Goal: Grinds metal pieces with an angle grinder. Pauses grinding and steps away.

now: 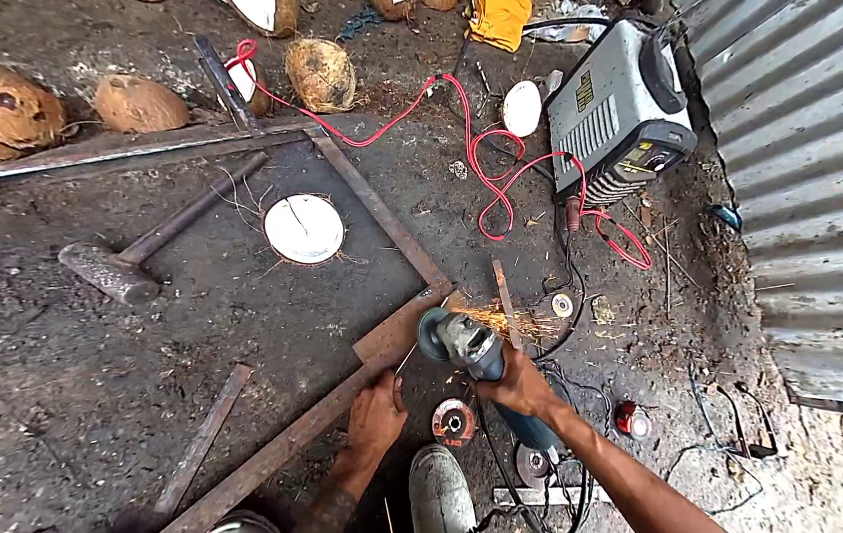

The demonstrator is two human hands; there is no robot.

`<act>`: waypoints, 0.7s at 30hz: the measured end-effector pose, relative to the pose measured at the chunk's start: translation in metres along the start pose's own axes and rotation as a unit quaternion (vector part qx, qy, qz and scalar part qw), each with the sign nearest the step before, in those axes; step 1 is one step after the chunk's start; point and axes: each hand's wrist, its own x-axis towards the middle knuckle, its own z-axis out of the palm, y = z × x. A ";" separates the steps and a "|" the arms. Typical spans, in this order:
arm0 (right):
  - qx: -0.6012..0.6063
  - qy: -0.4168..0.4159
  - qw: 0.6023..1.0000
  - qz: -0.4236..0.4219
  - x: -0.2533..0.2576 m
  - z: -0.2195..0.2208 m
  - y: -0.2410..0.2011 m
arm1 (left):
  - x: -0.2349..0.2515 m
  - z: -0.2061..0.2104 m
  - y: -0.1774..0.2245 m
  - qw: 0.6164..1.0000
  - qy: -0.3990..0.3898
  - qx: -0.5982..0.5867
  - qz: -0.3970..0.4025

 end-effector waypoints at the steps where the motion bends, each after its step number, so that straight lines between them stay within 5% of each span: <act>1: 0.009 0.010 1.000 0.007 0.005 -0.003 0.002 | 0.000 0.000 0.000 1.000 -0.001 0.004 -0.001; 21: -0.017 -0.008 1.000 -0.007 -0.004 0.000 -0.005 | -0.004 0.007 0.003 0.999 0.017 0.044 -0.006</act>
